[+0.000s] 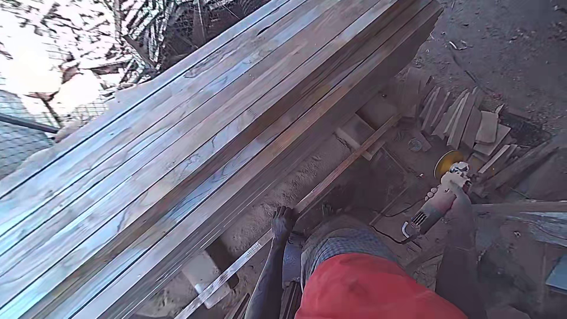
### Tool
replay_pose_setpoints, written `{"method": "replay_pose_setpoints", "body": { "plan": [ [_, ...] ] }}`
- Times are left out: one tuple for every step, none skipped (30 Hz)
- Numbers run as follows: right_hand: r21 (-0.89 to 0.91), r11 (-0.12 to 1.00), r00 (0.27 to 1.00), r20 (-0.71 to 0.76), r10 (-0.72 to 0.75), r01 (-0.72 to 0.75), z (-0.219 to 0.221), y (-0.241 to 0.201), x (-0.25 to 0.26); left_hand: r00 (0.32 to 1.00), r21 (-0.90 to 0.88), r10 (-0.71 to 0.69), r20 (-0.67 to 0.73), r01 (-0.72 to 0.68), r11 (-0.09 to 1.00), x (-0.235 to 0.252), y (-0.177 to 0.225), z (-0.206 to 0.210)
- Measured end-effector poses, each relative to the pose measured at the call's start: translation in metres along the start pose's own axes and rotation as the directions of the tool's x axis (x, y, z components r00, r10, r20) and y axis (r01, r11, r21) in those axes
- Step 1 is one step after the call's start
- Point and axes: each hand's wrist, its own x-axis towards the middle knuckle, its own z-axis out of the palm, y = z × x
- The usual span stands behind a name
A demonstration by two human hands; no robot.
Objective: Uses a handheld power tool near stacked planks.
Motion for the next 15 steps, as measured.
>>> {"method": "replay_pose_setpoints", "body": {
  "plan": [
    [-0.126,0.989,0.993,-0.104,0.065,-0.077,0.019,0.000,0.009,1.000,-0.018,-0.010,0.025,0.011,1.000,0.003,0.000,-0.001],
    [-0.248,0.958,0.983,-0.150,0.110,-0.145,0.041,0.002,0.016,0.997,-0.022,-0.041,0.068,0.042,0.999,0.005,0.000,-0.004],
    [-0.365,0.909,0.976,-0.157,0.152,-0.200,0.063,0.005,0.021,0.989,-0.020,-0.078,0.129,0.081,0.996,0.006,0.001,-0.008],
    [-0.475,0.849,0.973,-0.137,0.186,-0.229,0.084,0.011,0.029,0.968,-0.018,-0.125,0.217,0.132,0.991,0.009,0.003,-0.014],
    [-0.584,0.778,0.971,-0.090,0.221,-0.231,0.104,0.020,0.041,0.937,-0.015,-0.169,0.305,0.182,0.983,0.013,0.005,-0.020],
    [-0.679,0.703,0.964,-0.027,0.264,-0.212,0.123,0.031,0.052,0.893,-0.007,-0.215,0.395,0.237,0.972,0.015,0.006,-0.026],
    [-0.756,0.632,0.951,0.040,0.306,-0.172,0.140,0.046,0.061,0.830,0.010,-0.262,0.492,0.295,0.955,0.015,0.007,-0.033],
    [-0.818,0.562,0.933,0.097,0.346,-0.124,0.156,0.063,0.067,0.765,0.030,-0.300,0.570,0.346,0.938,0.014,0.005,-0.040],
    [-0.864,0.498,0.911,0.140,0.387,-0.079,0.172,0.080,0.069,0.712,0.060,-0.342,0.613,0.389,0.919,0.011,0.001,-0.046],
    [-0.902,0.430,0.891,0.163,0.425,-0.040,0.188,0.098,0.067,0.674,0.096,-0.379,0.634,0.418,0.903,0.008,-0.005,-0.051],
    [-0.933,0.360,0.867,0.175,0.466,-0.005,0.203,0.114,0.059,0.647,0.130,-0.409,0.644,0.434,0.891,0.003,-0.012,-0.055],
    [-0.953,0.301,0.839,0.184,0.513,0.024,0.218,0.126,0.045,0.630,0.163,-0.432,0.645,0.440,0.883,-0.004,-0.019,-0.059],
    [-0.967,0.246,0.808,0.192,0.557,0.060,0.231,0.138,0.026,0.622,0.188,-0.449,0.642,0.439,0.878,-0.011,-0.027,-0.062],
    [-0.977,0.176,0.776,0.202,0.597,0.120,0.241,0.149,0.006,0.617,0.201,-0.456,0.642,0.438,0.876,-0.018,-0.033,-0.066],
    [-0.974,0.101,0.744,0.219,0.631,0.200,0.251,0.158,-0.012,0.616,0.206,-0.458,0.641,0.437,0.875,-0.021,-0.035,-0.068]
  ]
}}
